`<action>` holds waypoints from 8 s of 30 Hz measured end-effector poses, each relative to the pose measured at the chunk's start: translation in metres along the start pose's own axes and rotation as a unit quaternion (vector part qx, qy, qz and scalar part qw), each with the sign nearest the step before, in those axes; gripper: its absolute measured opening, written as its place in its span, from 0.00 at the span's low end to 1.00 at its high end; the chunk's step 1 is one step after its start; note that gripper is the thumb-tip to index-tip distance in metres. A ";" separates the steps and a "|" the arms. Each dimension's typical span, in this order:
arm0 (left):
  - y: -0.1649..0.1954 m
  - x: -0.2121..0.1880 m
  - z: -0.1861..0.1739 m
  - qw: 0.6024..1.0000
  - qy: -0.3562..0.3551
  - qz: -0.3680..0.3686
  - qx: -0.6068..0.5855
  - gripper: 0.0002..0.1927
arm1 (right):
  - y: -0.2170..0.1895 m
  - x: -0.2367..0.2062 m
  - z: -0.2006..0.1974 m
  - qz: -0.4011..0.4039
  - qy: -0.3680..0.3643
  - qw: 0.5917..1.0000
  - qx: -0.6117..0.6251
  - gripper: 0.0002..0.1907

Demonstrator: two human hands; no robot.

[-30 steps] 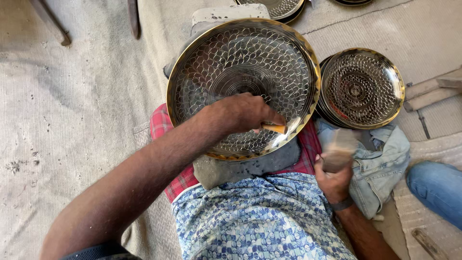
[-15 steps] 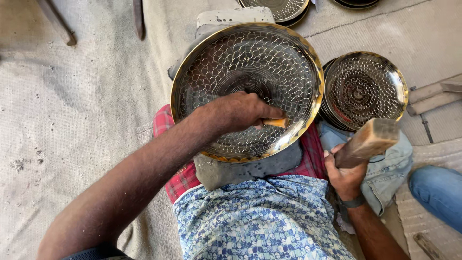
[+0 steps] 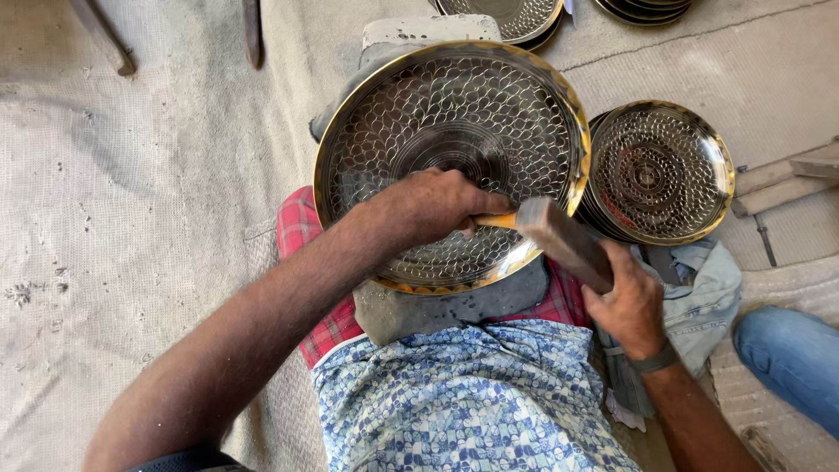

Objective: The person sits on the floor and uses a hammer and a small cylindrical tool to create a textured pattern on a brass plate. They repeatedly strike the tool against the plate's surface, rotating the plate to cover different areas. Finished plates are stacked nearby.

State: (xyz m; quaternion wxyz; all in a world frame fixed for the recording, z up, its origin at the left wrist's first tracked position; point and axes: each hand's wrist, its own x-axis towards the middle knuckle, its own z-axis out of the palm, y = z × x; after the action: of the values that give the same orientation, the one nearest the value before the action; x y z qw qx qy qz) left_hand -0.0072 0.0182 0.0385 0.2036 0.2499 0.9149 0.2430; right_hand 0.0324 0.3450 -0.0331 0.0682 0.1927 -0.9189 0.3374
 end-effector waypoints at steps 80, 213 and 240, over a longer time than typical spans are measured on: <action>-0.017 -0.012 0.004 0.985 0.148 0.074 -0.041 0.22 | 0.001 0.009 -0.002 -0.033 -0.005 0.999 0.026 0.25; -0.001 0.013 0.066 0.895 0.394 0.029 -0.208 0.15 | -0.055 0.059 -0.102 -0.048 -0.079 0.974 -0.208 0.36; -0.003 0.007 0.028 0.946 0.291 0.073 -0.126 0.24 | 0.021 0.004 -0.035 0.038 0.048 0.993 0.096 0.27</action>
State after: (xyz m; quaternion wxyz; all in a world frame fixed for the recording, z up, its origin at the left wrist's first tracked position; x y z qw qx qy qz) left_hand -0.0003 0.0294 0.0131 -0.0602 0.2069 0.8756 0.4323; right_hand 0.0204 0.3805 -0.0178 0.0801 0.1468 -0.8845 0.4355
